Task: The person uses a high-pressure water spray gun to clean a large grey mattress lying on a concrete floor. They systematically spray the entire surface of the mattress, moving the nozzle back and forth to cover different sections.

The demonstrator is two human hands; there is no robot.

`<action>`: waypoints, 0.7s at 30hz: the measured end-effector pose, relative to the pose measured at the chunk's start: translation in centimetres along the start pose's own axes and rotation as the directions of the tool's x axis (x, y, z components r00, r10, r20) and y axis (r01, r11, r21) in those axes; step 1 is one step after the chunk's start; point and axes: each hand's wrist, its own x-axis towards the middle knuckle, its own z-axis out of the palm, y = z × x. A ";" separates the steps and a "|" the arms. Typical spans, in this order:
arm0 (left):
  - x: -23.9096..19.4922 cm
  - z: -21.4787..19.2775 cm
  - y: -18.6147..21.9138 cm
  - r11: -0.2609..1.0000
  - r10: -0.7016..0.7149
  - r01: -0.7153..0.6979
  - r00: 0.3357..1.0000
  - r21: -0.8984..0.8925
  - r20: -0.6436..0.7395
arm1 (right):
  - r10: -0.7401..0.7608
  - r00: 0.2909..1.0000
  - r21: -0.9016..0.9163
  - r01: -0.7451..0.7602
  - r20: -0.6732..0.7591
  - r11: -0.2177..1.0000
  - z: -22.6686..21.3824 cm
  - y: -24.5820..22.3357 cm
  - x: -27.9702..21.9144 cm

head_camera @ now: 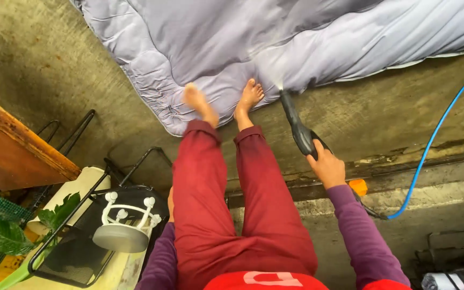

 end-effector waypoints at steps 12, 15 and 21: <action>-2.6 2.8 6.1 0.971 -0.236 0.219 0.936 0.092 0.260 | -0.236 0.910 0.024 0.259 -0.340 0.966 -8.9 -12.2 9.9; -1.6 2.7 5.3 0.948 -0.305 0.274 0.927 0.162 0.218 | -0.264 0.851 0.019 0.306 -0.453 0.952 -10.5 -13.9 10.5; -3.4 1.1 11.3 0.983 -0.176 0.184 0.947 -0.005 0.268 | -0.255 0.615 -0.010 0.372 -0.746 0.928 -8.0 -11.5 5.8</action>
